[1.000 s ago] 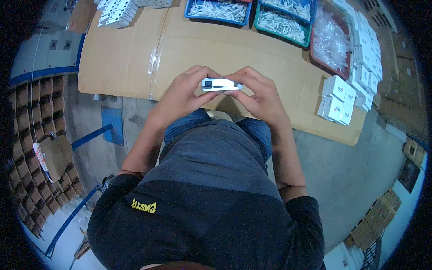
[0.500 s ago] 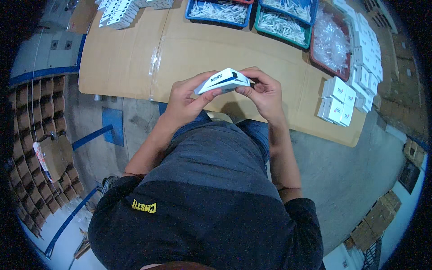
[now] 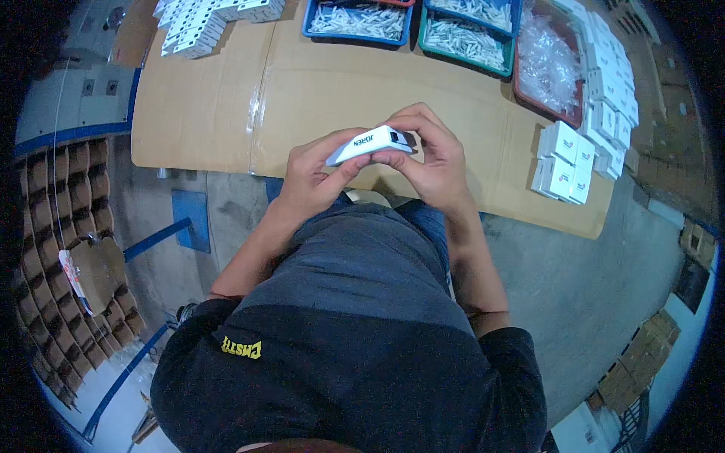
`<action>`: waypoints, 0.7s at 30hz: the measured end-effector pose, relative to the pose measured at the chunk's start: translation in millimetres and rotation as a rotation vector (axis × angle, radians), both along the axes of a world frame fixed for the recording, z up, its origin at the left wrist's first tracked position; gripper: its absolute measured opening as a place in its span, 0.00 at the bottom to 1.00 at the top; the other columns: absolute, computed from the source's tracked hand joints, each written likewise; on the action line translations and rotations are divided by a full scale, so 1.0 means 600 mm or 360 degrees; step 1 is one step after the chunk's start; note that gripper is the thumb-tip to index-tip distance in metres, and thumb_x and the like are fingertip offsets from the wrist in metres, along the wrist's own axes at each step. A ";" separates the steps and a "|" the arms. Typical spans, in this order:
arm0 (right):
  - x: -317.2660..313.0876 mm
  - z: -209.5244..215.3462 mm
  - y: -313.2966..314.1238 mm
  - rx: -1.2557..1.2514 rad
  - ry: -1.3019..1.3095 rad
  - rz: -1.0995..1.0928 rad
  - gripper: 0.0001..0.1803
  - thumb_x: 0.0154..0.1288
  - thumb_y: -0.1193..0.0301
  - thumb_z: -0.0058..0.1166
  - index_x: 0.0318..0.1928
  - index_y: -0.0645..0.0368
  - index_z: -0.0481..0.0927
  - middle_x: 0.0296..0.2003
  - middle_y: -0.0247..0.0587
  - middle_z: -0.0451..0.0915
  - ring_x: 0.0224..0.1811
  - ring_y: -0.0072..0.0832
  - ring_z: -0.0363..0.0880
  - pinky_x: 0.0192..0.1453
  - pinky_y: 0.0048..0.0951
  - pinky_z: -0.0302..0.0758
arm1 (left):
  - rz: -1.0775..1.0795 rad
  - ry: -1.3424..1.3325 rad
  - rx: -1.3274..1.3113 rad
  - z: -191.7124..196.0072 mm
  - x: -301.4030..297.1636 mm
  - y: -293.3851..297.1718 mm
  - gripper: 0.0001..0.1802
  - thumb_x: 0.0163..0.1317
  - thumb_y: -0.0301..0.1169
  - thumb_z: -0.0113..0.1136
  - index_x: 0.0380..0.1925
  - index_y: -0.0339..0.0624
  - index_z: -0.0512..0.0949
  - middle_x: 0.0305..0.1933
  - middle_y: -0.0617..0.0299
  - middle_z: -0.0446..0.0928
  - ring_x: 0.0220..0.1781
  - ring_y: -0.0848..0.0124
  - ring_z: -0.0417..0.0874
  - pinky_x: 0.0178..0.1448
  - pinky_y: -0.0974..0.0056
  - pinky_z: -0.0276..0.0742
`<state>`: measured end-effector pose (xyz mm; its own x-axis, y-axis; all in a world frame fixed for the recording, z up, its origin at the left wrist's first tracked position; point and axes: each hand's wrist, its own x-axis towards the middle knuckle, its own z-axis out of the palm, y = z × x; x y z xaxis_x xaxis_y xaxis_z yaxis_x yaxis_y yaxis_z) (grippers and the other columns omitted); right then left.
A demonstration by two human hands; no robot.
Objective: Assemble small electrical components into white housings and package them into boxes.
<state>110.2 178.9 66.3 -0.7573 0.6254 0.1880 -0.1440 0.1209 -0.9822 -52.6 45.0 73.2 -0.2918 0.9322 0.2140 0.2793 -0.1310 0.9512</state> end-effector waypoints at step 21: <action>0.001 -0.036 0.003 -0.0464 0.0161 -0.0004 0.20 0.63 0.76 0.70 0.55 0.63 0.82 0.45 0.35 0.83 0.48 0.22 0.81 0.56 0.27 0.78 | 0.0137 -0.1199 0.0000 -0.046 -0.003 0.005 0.21 0.74 0.33 0.60 0.61 0.33 0.74 0.52 0.60 0.81 0.55 0.74 0.80 0.61 0.68 0.75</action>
<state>110.5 180.4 44.4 -0.7425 0.6657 0.0744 -0.2425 -0.1636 -0.9563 -54.4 48.2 45.6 -0.4310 0.8994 -0.0721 -0.4371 -0.1382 0.8887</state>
